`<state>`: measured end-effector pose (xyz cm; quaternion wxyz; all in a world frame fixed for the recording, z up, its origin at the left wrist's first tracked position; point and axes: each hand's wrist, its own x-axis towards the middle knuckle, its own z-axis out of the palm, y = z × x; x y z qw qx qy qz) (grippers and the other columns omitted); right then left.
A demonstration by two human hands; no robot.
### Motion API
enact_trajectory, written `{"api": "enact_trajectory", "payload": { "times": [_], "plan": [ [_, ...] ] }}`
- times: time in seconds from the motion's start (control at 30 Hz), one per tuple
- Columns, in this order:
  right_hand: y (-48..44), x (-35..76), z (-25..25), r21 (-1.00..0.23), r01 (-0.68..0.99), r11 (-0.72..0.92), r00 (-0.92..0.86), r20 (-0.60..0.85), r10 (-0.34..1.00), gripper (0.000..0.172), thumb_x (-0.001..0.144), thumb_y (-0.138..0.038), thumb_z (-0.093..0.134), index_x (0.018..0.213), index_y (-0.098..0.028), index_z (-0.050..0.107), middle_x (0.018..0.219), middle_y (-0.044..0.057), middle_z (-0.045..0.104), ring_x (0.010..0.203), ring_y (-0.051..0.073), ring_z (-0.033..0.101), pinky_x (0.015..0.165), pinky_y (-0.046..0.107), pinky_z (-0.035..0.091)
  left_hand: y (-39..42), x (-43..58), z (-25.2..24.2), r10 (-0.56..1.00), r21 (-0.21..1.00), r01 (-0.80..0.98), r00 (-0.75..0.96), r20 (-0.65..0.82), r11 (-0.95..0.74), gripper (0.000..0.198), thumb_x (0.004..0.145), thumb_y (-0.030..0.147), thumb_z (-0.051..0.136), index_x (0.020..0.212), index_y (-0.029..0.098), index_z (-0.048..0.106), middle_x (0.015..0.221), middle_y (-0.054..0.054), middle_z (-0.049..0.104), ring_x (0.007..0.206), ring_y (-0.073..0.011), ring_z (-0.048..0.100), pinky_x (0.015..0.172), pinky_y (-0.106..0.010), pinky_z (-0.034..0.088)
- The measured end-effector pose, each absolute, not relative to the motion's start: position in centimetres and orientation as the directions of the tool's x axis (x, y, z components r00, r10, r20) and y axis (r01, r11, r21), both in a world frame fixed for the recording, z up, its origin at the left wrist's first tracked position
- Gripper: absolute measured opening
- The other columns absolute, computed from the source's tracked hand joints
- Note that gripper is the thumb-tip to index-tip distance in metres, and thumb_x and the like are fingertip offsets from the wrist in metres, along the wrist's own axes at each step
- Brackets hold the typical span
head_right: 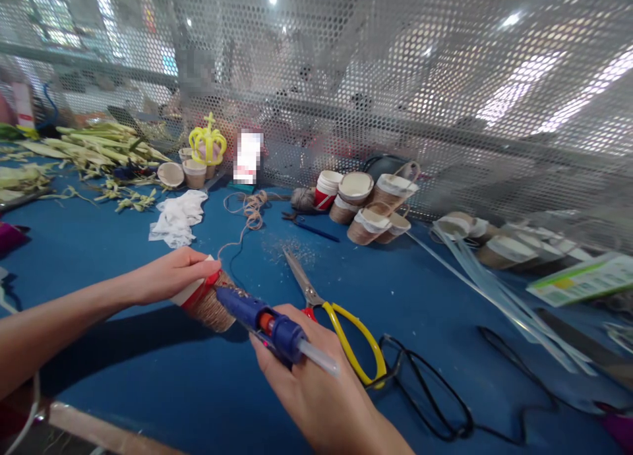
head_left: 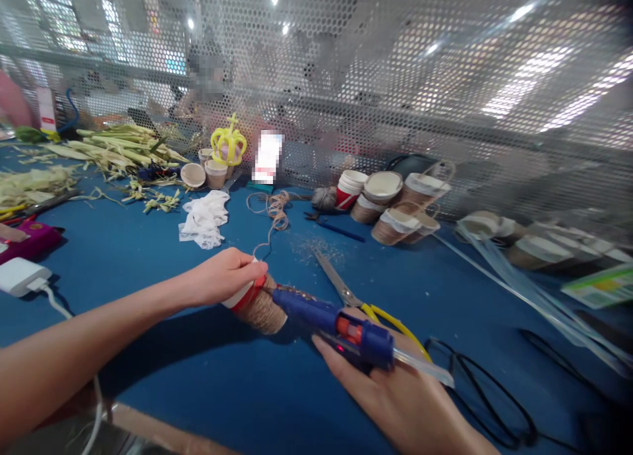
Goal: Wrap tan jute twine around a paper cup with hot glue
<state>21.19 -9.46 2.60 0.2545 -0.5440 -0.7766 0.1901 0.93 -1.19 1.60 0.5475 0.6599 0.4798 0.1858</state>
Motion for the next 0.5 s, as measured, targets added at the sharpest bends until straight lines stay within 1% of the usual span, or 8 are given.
{"api": "enact_trajectory", "payload": {
  "times": [0.07, 0.13, 0.23, 0.33, 0.5],
  "plan": [
    [-9.4, 21.2, 2.6, -0.571, 0.750, 0.333, -0.284, 0.178, 0.942, 0.016, 0.081, -0.027, 0.044, 0.067, -0.024, 0.050, 0.055, -0.001, 0.056, 0.047, 0.014, 0.052, 0.043, 0.023, 0.045, -1.2, 0.9, 1.6, 0.843, 0.903, 0.426, 0.464, -0.271, 0.056, 0.031, 0.075, 0.037, 0.045, 0.065, 0.012, 0.060, 0.060, -0.001, 0.059, 0.051, -0.0113, 0.048, 0.048, -0.020, 0.035],
    [-9.4, 21.1, 2.4, -0.574, 0.748, 0.333, -0.266, 0.200, 0.943, 0.015, 0.081, -0.027, 0.044, 0.069, -0.024, 0.051, 0.056, -0.001, 0.056, 0.048, 0.014, 0.052, 0.045, 0.023, 0.045, -1.2, 0.9, 1.6, 0.844, 0.909, 0.413, 0.468, -0.263, 0.055, 0.030, 0.075, 0.037, 0.046, 0.063, 0.012, 0.059, 0.059, 0.000, 0.058, 0.051, -0.0107, 0.048, 0.048, -0.020, 0.035],
    [-9.5, 21.0, 2.1, -0.566, 0.750, 0.342, -0.257, 0.226, 0.939, 0.013, 0.081, -0.027, 0.046, 0.069, -0.024, 0.051, 0.056, -0.002, 0.056, 0.049, 0.014, 0.052, 0.044, 0.023, 0.044, -1.2, 0.8, 1.5, 0.828, 0.915, 0.395, 0.486, -0.281, 0.078, 0.032, 0.075, 0.038, 0.045, 0.067, 0.012, 0.062, 0.064, -0.002, 0.062, 0.055, -0.0129, 0.053, 0.052, -0.022, 0.039],
    [-9.7, 21.1, 1.8, -0.528, 0.770, 0.358, -0.290, 0.210, 0.934, 0.014, 0.080, -0.026, 0.048, 0.066, -0.023, 0.049, 0.056, -0.003, 0.056, 0.048, 0.012, 0.052, 0.045, 0.021, 0.044, -1.2, 0.7, 1.5, 0.814, 0.916, 0.394, 0.505, -0.286, 0.078, 0.034, 0.076, 0.039, 0.044, 0.073, 0.012, 0.065, 0.070, -0.005, 0.066, 0.059, -0.0154, 0.056, 0.055, -0.023, 0.042],
    [-9.9, 21.2, 1.5, -0.504, 0.781, 0.368, -0.299, 0.215, 0.930, 0.012, 0.079, -0.024, 0.049, 0.067, -0.022, 0.050, 0.055, -0.003, 0.058, 0.046, 0.011, 0.052, 0.042, 0.020, 0.043, -1.2, 0.7, 1.6, 0.820, 0.915, 0.401, 0.509, -0.263, 0.044, 0.035, 0.077, 0.037, 0.043, 0.073, 0.011, 0.066, 0.071, -0.005, 0.066, 0.060, -0.0155, 0.057, 0.055, -0.023, 0.042]
  ]
}}
